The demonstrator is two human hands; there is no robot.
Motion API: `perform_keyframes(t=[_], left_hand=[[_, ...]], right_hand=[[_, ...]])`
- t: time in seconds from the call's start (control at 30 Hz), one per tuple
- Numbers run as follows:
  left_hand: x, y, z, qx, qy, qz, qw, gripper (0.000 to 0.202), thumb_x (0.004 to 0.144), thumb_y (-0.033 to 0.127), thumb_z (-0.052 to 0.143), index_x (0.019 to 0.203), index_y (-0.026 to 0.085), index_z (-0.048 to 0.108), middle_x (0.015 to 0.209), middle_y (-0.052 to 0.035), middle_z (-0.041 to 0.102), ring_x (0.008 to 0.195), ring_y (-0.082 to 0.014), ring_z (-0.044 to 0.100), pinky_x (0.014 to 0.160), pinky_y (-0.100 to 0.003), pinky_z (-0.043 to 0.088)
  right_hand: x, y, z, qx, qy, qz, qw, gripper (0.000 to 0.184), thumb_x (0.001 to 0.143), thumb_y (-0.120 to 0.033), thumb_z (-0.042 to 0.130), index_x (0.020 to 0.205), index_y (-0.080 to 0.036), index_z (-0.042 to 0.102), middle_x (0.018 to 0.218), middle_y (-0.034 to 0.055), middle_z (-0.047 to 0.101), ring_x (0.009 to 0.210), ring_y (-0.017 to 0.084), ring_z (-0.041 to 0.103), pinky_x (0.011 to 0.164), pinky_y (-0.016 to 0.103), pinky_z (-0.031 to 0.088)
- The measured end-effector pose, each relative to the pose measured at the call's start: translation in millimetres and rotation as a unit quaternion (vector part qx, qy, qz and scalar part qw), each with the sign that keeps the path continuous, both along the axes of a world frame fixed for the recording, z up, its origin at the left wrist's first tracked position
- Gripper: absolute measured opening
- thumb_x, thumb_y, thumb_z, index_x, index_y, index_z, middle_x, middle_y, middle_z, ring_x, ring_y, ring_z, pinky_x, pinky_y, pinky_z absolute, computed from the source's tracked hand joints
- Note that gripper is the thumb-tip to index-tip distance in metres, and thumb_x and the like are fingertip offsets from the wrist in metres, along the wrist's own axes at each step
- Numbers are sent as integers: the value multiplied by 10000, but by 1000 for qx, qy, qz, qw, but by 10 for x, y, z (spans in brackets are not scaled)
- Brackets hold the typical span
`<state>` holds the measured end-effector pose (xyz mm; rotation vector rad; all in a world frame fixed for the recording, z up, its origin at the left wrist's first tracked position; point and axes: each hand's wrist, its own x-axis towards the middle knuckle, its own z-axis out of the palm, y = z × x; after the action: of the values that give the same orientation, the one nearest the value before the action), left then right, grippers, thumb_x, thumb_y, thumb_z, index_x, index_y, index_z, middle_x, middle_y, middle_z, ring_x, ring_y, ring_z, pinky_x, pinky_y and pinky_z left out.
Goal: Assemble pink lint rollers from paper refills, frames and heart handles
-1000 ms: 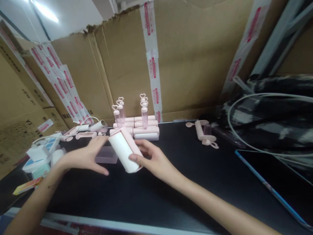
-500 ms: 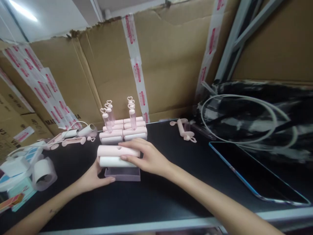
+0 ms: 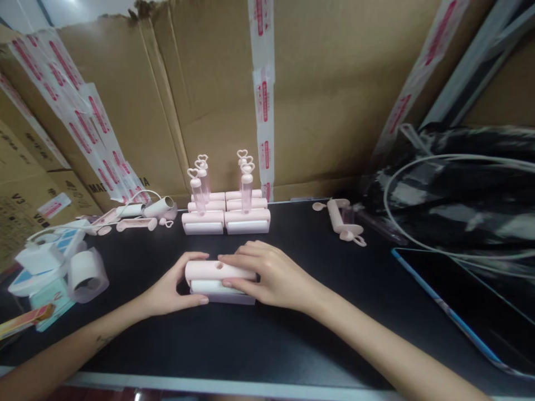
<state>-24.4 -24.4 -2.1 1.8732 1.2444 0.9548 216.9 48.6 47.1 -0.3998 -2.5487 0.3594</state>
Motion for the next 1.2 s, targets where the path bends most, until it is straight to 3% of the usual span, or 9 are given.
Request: perform_keyframes(t=[0.13,0.23,0.3,0.4,0.5,0.57,0.83,1.07,1.2], left_hand=[[-29,-15,-45,31,-8,-18,999,758,720,292,707,1351,265,287,1189,-78,493,1151,-232,492,1025,-381,358],[-41,-34,-87,32,47,-31,998,458,801,313,619,1236,315,478,1257,-64,457,1244,-250,410,1072,-395,304],[-43,-32,-127,17,60,-23,998,392,829,331,577,1215,325,508,1285,-66,444,1254,-264,406,1078,-409,301],[-21,-23,-185,11,27,8,1000,577,812,348,594,1332,360,344,1333,-67,439,1292,-279,370,1109,-463,229],[10,-20,-202,-20,-33,13,999,857,785,374,618,1420,346,42,1326,-97,458,1270,-284,402,1101,-505,211],[19,-17,-181,-54,-51,2,997,901,784,392,614,1422,323,-18,1306,-114,469,1229,-285,445,1090,-512,225],[-12,-10,-45,-61,-30,-37,997,873,771,344,657,1421,306,75,1276,-86,480,1195,-240,464,1088,-422,242],[-10,8,-36,-31,-43,-50,997,884,729,311,703,1420,252,154,1229,-96,519,1123,-228,512,1026,-389,342],[-14,5,-22,-18,-29,-54,998,842,716,294,711,1400,242,223,1244,-93,512,1145,-234,502,1032,-389,337]], right_hand=[[-46,-89,-22,-51,-20,-18,998,291,821,-381,607,1021,-178,669,1104,118,597,1019,222,571,883,335,454],[20,-62,117,-60,-17,-13,998,461,802,-463,607,1163,-176,593,1220,114,547,1113,215,532,935,325,430],[181,85,261,-16,-23,-136,990,441,856,-474,525,1196,-196,565,1190,78,583,1087,186,547,927,293,428],[615,427,432,68,-72,-454,886,289,914,-341,429,1027,-201,655,1065,74,637,995,200,574,894,308,415],[1081,759,404,69,-93,-597,794,299,859,-133,406,973,-63,674,1043,220,606,1024,314,536,870,428,380],[1292,918,276,62,-115,-650,748,287,800,-67,433,949,-22,674,1119,278,551,1101,368,466,879,471,337],[1409,1185,-166,13,-183,-700,690,304,806,-157,506,1025,12,633,1250,308,443,1174,382,362,887,467,244],[1318,1269,-155,-59,-170,-687,704,372,750,-297,629,1003,-23,623,960,315,629,963,384,565,806,482,271],[1324,1239,-25,-59,-127,-687,713,175,743,-210,623,798,-47,654,887,337,640,922,419,599,749,518,317]])
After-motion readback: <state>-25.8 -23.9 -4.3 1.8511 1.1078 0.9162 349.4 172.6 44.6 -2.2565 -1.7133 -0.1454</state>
